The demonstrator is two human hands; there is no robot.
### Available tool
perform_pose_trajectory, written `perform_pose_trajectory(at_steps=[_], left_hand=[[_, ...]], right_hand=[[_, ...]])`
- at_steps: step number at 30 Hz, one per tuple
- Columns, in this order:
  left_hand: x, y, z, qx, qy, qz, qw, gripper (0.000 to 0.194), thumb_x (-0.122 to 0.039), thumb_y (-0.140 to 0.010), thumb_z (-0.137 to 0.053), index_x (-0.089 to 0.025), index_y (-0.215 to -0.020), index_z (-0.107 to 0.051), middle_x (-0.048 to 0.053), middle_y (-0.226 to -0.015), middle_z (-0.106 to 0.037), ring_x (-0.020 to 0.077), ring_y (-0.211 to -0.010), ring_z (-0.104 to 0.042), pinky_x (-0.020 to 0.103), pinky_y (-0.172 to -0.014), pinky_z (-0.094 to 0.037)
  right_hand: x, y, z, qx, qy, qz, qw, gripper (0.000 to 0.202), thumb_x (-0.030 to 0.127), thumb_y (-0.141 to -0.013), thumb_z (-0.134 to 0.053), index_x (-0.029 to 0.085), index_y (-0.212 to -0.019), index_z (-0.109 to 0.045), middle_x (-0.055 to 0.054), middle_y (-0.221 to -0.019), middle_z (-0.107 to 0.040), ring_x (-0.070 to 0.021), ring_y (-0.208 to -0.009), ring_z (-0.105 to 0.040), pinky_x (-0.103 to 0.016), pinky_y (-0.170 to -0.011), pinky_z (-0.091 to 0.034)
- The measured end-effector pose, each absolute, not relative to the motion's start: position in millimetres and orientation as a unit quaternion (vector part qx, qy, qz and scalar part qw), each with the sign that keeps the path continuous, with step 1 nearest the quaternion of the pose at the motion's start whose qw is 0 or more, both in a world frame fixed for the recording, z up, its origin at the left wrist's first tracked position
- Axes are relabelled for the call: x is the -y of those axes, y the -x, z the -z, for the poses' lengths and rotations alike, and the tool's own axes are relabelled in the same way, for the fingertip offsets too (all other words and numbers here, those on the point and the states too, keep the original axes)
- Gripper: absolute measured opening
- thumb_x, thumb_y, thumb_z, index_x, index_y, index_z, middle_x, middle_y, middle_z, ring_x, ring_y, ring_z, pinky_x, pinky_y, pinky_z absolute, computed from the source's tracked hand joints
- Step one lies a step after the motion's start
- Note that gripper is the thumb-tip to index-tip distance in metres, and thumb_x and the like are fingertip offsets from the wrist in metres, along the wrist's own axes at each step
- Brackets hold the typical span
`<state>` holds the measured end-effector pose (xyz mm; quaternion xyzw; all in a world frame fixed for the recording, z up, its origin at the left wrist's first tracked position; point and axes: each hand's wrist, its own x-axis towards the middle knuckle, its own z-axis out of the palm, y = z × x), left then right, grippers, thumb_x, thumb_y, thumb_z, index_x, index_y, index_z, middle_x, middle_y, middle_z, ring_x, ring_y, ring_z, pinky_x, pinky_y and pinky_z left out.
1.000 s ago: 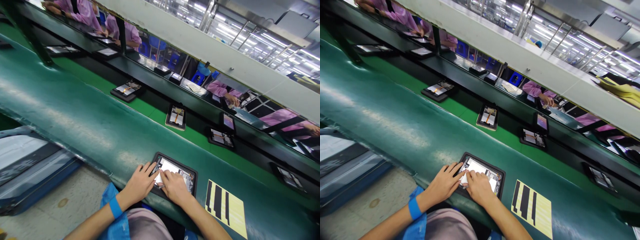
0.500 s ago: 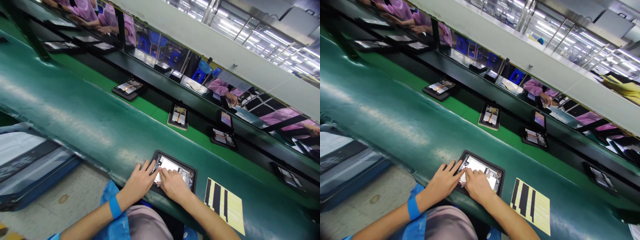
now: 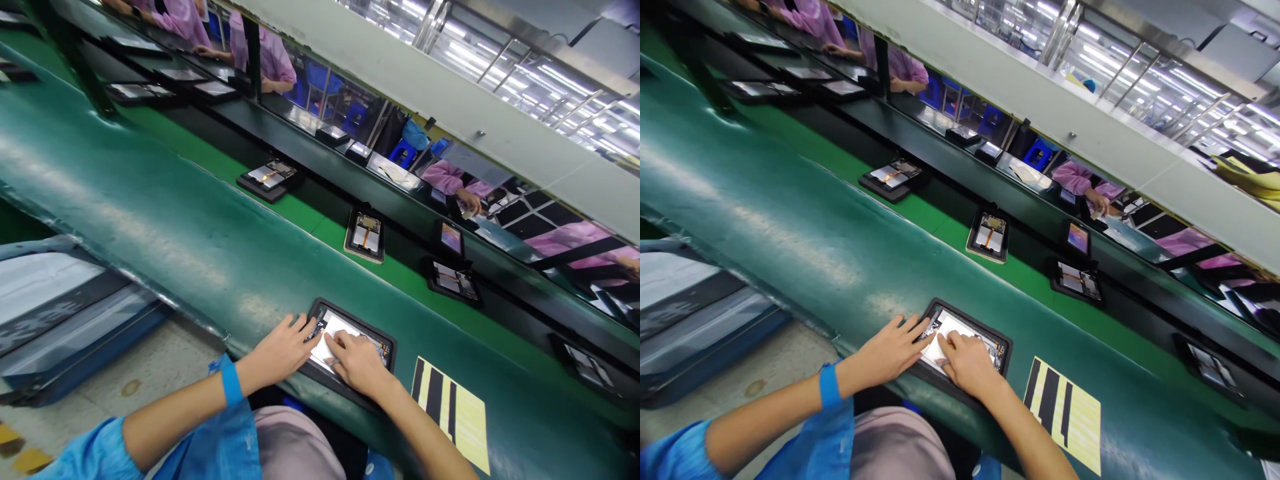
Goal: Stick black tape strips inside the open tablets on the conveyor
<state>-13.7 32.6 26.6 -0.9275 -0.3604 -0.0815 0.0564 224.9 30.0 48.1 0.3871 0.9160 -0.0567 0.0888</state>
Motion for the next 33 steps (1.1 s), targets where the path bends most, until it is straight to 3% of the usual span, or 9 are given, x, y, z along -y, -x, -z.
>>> perform_pose_trajectory(at_steps=[7,15,19,24,30,33], left_hand=[[-64,25,-45,0.261,0.962,0.072,0.032,0.033,-0.037,-0.096,-0.062,-0.025,-0.127,-0.062,0.011,-0.119,-0.065,0.0274,-0.106,-0.055,0.039,-0.085,-0.039],[-73,19,-47,0.231,0.972,0.027,0.017,0.032,-0.027,-0.1,-0.051,-0.024,-0.131,-0.06,0.011,-0.114,-0.067,0.0272,-0.104,-0.057,0.041,-0.087,-0.039],[-66,24,-39,0.255,0.965,0.064,0.0,0.034,-0.033,-0.099,-0.054,-0.025,-0.131,-0.062,0.012,-0.127,-0.064,0.0283,-0.114,-0.056,0.042,-0.093,-0.039],[-49,36,-23,0.325,0.941,0.096,-0.023,0.05,-0.046,-0.098,-0.055,-0.032,-0.146,-0.051,0.009,-0.151,-0.052,0.0328,-0.131,-0.048,0.045,-0.1,-0.037],[-39,35,-12,0.353,0.927,0.119,-0.049,0.051,-0.045,-0.1,-0.053,-0.037,-0.15,-0.047,0.008,-0.157,-0.046,0.0328,-0.137,-0.045,0.046,-0.104,-0.036],[-39,34,-11,0.352,0.927,0.121,-0.049,0.051,-0.044,-0.1,-0.052,-0.035,-0.15,-0.046,0.009,-0.157,-0.047,0.0332,-0.138,-0.045,0.047,-0.105,-0.035]], right_hand=[[-34,-225,-53,-0.921,-0.372,0.061,0.101,0.049,0.038,-0.103,-0.057,0.014,-0.145,-0.05,-0.012,-0.114,-0.065,-0.0214,-0.09,-0.067,-0.03,-0.072,-0.051],[-36,-215,-59,-0.926,-0.352,0.054,0.123,0.049,0.037,-0.102,-0.058,0.01,-0.142,-0.049,-0.013,-0.109,-0.065,-0.0233,-0.09,-0.065,-0.034,-0.073,-0.053],[-36,-215,-60,-0.925,-0.355,0.06,0.118,0.049,0.037,-0.102,-0.059,0.012,-0.142,-0.049,-0.012,-0.109,-0.065,-0.0228,-0.089,-0.066,-0.033,-0.073,-0.053],[-35,-218,-57,-0.923,-0.361,0.066,0.112,0.052,0.036,-0.101,-0.061,0.012,-0.144,-0.047,-0.012,-0.109,-0.066,-0.0226,-0.088,-0.066,-0.032,-0.071,-0.052],[-37,-220,-56,-0.918,-0.367,0.092,0.12,0.051,0.039,-0.102,-0.058,0.014,-0.145,-0.047,-0.012,-0.11,-0.065,-0.0223,-0.091,-0.066,-0.031,-0.074,-0.051],[-38,-224,-60,-0.916,-0.37,0.118,0.107,0.059,0.05,-0.1,-0.057,0.015,-0.147,-0.046,-0.012,-0.114,-0.064,-0.0225,-0.091,-0.066,-0.032,-0.075,-0.051]])
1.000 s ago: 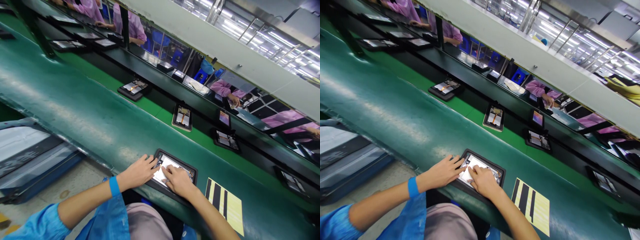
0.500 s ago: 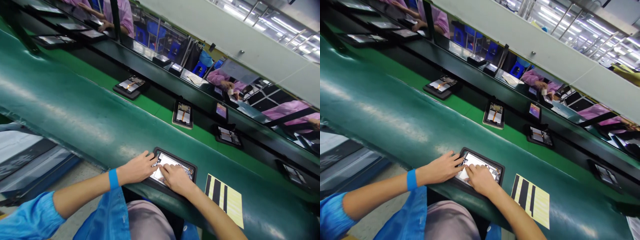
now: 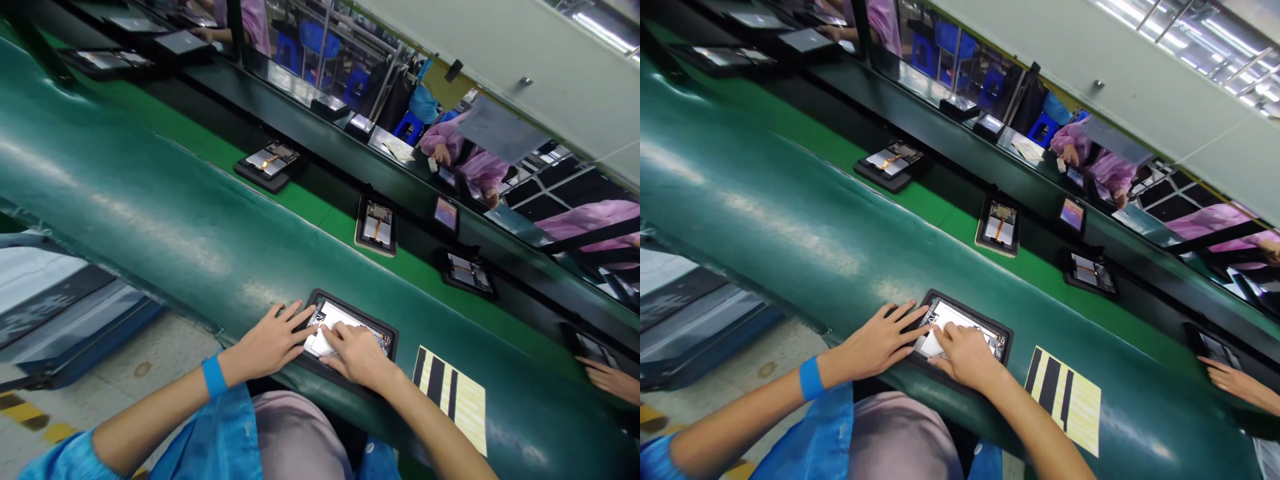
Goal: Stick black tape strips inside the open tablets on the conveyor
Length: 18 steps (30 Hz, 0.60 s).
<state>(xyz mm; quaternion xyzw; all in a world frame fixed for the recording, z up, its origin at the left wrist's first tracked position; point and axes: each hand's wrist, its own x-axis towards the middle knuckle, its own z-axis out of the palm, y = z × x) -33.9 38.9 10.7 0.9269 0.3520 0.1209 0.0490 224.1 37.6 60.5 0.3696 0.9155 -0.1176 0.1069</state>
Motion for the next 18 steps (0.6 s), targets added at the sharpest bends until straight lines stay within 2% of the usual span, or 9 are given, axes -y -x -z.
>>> perform_pose_trajectory(at_steps=[2,3,7,11,14,18], left_hand=[[-39,33,-12,-0.352,-0.927,-0.117,0.048,0.051,-0.045,-0.101,-0.05,-0.034,-0.151,-0.046,0.009,-0.156,-0.048,0.0343,-0.137,-0.045,0.048,-0.104,-0.036],[-39,33,-13,-0.352,-0.928,-0.114,0.048,0.051,-0.045,-0.101,-0.05,-0.034,-0.151,-0.046,0.009,-0.156,-0.048,0.0348,-0.137,-0.046,0.049,-0.104,-0.036],[-39,33,-14,-0.354,-0.927,-0.113,0.047,0.053,-0.047,-0.1,-0.053,-0.035,-0.151,-0.045,0.01,-0.156,-0.047,0.0347,-0.136,-0.046,0.05,-0.105,-0.036],[-38,32,-14,-0.356,-0.926,-0.119,0.043,0.056,-0.048,-0.098,-0.055,-0.035,-0.152,-0.043,0.01,-0.156,-0.047,0.0345,-0.136,-0.046,0.05,-0.106,-0.035],[-37,31,-16,-0.356,-0.926,-0.118,0.04,0.058,-0.048,-0.098,-0.056,-0.035,-0.153,-0.042,0.01,-0.155,-0.049,0.0354,-0.135,-0.047,0.051,-0.104,-0.036],[-38,30,-19,-0.356,-0.927,-0.106,0.041,0.056,-0.047,-0.098,-0.056,-0.033,-0.151,-0.045,0.011,-0.154,-0.049,0.0368,-0.134,-0.047,0.052,-0.103,-0.036]], right_hand=[[-39,-226,-65,-0.914,-0.371,0.136,0.093,0.062,0.055,-0.099,-0.056,0.018,-0.148,-0.046,-0.012,-0.118,-0.062,-0.0221,-0.09,-0.065,-0.032,-0.077,-0.051],[-40,-227,-67,-0.912,-0.375,0.142,0.084,0.057,0.053,-0.101,-0.054,0.019,-0.147,-0.048,-0.011,-0.119,-0.062,-0.0215,-0.089,-0.065,-0.032,-0.077,-0.051],[-48,-219,-66,-0.888,-0.435,0.148,0.018,0.031,0.031,-0.108,-0.042,0.022,-0.13,-0.062,-0.007,-0.113,-0.062,-0.0177,-0.092,-0.066,-0.029,-0.081,-0.05],[-56,-206,-56,-0.868,-0.474,0.147,-0.032,0.016,0.025,-0.105,-0.05,0.02,-0.108,-0.065,-0.006,-0.104,-0.064,-0.0172,-0.093,-0.065,-0.027,-0.082,-0.049],[-60,-200,-51,-0.867,-0.478,0.141,-0.015,0.01,0.022,-0.103,-0.054,0.02,-0.098,-0.062,-0.005,-0.1,-0.065,-0.0173,-0.091,-0.065,-0.026,-0.079,-0.048],[-63,-198,-51,-0.877,-0.464,0.119,0.035,0.009,0.021,-0.102,-0.055,0.019,-0.098,-0.063,-0.005,-0.1,-0.065,-0.0184,-0.088,-0.065,-0.027,-0.077,-0.048]])
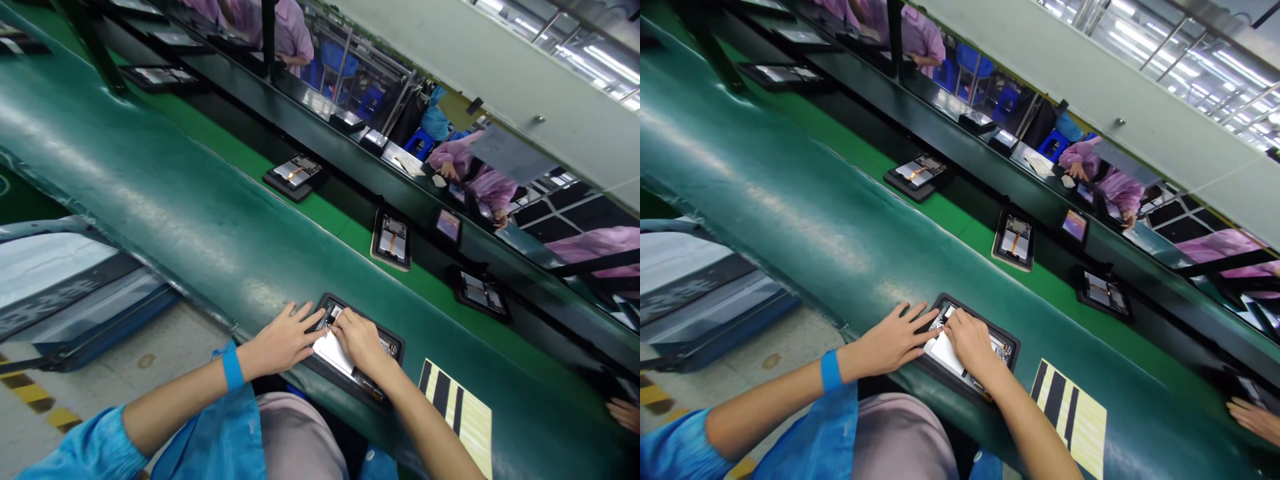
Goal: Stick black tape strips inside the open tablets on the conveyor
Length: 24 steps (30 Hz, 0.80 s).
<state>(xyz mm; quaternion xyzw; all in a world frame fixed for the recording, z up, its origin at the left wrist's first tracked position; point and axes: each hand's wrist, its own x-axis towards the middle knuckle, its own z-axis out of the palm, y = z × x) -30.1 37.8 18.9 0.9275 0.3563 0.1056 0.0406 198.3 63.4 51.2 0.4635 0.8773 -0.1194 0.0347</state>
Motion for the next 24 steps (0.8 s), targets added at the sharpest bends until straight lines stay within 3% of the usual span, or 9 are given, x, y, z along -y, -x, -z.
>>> perform_pose_trajectory(at_steps=[3,7,13,17,24], left_hand=[[-38,30,-18,-0.36,-0.926,-0.1,0.047,0.054,-0.047,-0.098,-0.055,-0.033,-0.15,-0.047,0.011,-0.154,-0.049,0.0378,-0.133,-0.048,0.053,-0.102,-0.037],[-36,34,-12,-0.364,-0.92,-0.131,0.064,0.051,-0.043,-0.1,-0.054,-0.033,-0.149,-0.048,0.009,-0.157,-0.047,0.0359,-0.137,-0.047,0.053,-0.105,-0.037],[-32,33,-4,-0.379,-0.901,-0.194,0.079,0.041,-0.035,-0.101,-0.051,-0.028,-0.141,-0.058,0.009,-0.156,-0.049,0.0319,-0.143,-0.042,0.05,-0.111,-0.035],[-34,15,-9,-0.366,-0.899,-0.229,0.076,0.038,-0.034,-0.1,-0.051,-0.026,-0.136,-0.062,0.011,-0.153,-0.051,0.032,-0.143,-0.042,0.051,-0.114,-0.034],[-26,-56,-26,-0.244,-0.939,-0.222,0.098,0.038,-0.043,-0.099,-0.053,-0.026,-0.132,-0.062,0.009,-0.15,-0.054,0.0316,-0.142,-0.044,0.052,-0.118,-0.03]], right_hand=[[-63,-206,-53,-0.871,-0.474,0.129,0.004,0.015,0.024,-0.104,-0.052,0.02,-0.096,-0.063,-0.004,-0.098,-0.066,-0.0179,-0.086,-0.065,-0.028,-0.078,-0.048],[-53,-243,-53,-0.799,-0.555,0.175,-0.151,0.025,0.035,-0.106,-0.045,0.022,-0.098,-0.064,-0.004,-0.097,-0.066,-0.0167,-0.086,-0.065,-0.027,-0.077,-0.049],[-10,-334,-51,-0.649,-0.686,0.165,-0.284,0.036,0.054,-0.096,-0.057,0.019,-0.097,-0.068,-0.007,-0.091,-0.065,-0.0201,-0.082,-0.063,-0.029,-0.072,-0.051],[24,-381,-57,-0.569,-0.755,0.135,-0.297,0.044,0.061,-0.092,-0.057,0.019,-0.086,-0.07,-0.007,-0.083,-0.067,-0.0203,-0.074,-0.062,-0.03,-0.066,-0.05],[66,-430,-47,-0.52,-0.805,0.091,-0.27,0.057,0.072,-0.089,-0.052,0.019,-0.086,-0.074,-0.01,-0.085,-0.073,-0.0214,-0.07,-0.063,-0.032,-0.066,-0.048]])
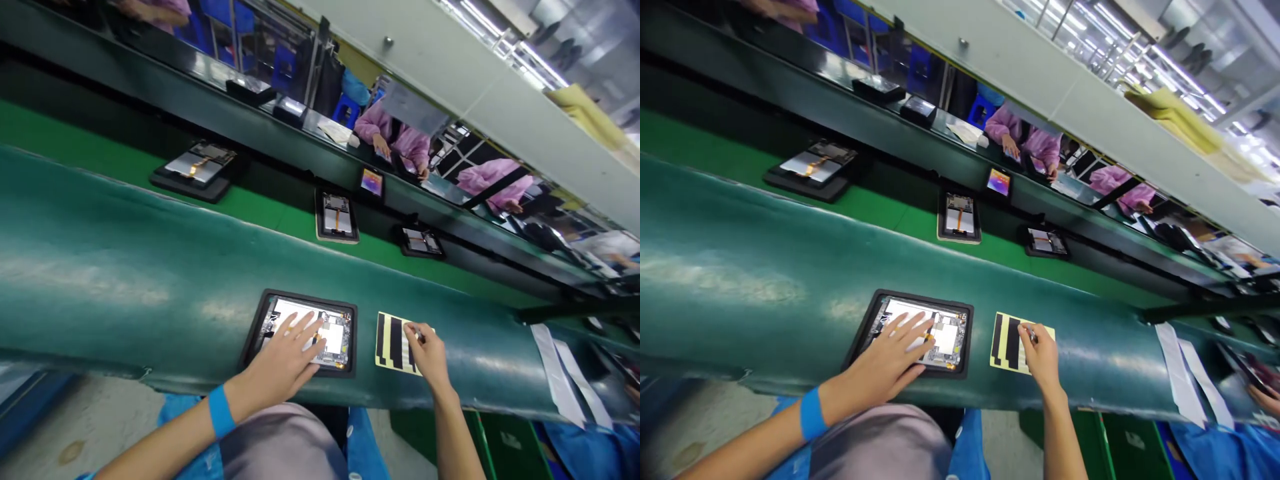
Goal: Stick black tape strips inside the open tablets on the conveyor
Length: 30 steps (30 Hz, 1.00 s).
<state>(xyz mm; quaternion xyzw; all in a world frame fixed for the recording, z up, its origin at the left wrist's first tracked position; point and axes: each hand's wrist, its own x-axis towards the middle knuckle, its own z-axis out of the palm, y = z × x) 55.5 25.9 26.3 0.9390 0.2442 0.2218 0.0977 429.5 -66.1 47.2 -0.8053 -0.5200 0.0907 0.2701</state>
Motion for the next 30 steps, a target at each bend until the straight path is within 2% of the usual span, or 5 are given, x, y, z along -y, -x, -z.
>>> perform_pose_trajectory(at_steps=[5,10,18,24,30], left_hand=[[-15,-116,-32,-0.133,-0.97,-0.181,0.093,0.044,-0.052,-0.098,-0.051,-0.021,-0.126,-0.065,0.013,-0.143,-0.059,0.0345,-0.139,-0.047,0.056,-0.118,-0.024],[-8,-172,-29,-0.058,-0.983,-0.156,0.078,0.046,-0.052,-0.097,-0.053,-0.018,-0.126,-0.064,0.015,-0.145,-0.057,0.0356,-0.139,-0.046,0.056,-0.117,-0.024],[-26,-222,-16,-0.086,-0.988,-0.114,0.053,0.055,-0.053,-0.096,-0.053,-0.014,-0.134,-0.061,0.019,-0.15,-0.053,0.0385,-0.141,-0.045,0.06,-0.115,-0.03],[-39,-232,-8,-0.107,-0.988,-0.099,0.045,0.058,-0.055,-0.097,-0.05,-0.015,-0.137,-0.059,0.019,-0.153,-0.05,0.0401,-0.142,-0.043,0.063,-0.114,-0.03],[-41,-231,-2,-0.117,-0.985,-0.112,0.056,0.059,-0.058,-0.096,-0.05,-0.018,-0.138,-0.059,0.017,-0.151,-0.053,0.0393,-0.141,-0.045,0.062,-0.115,-0.028]], right_hand=[[80,-442,-33,0.531,0.807,-0.091,0.241,0.054,0.067,-0.094,-0.048,0.02,-0.087,-0.074,-0.01,-0.09,-0.073,-0.0216,-0.07,-0.064,-0.032,-0.067,-0.049],[79,-447,-25,0.564,0.793,-0.086,0.214,0.044,0.055,-0.099,-0.045,0.022,-0.088,-0.073,-0.009,-0.091,-0.072,-0.0226,-0.08,-0.068,-0.031,-0.072,-0.05],[54,-440,-17,0.617,0.759,-0.09,0.187,0.029,0.039,-0.102,-0.049,0.025,-0.098,-0.073,-0.006,-0.097,-0.07,-0.0205,-0.085,-0.068,-0.03,-0.074,-0.05],[35,-436,-16,0.629,0.753,-0.081,0.173,0.025,0.036,-0.101,-0.051,0.026,-0.1,-0.074,-0.004,-0.097,-0.07,-0.02,-0.086,-0.068,-0.029,-0.072,-0.049],[26,-433,-16,0.64,0.751,-0.068,0.145,0.026,0.034,-0.102,-0.05,0.026,-0.102,-0.075,-0.004,-0.099,-0.071,-0.0193,-0.086,-0.068,-0.028,-0.071,-0.048]])
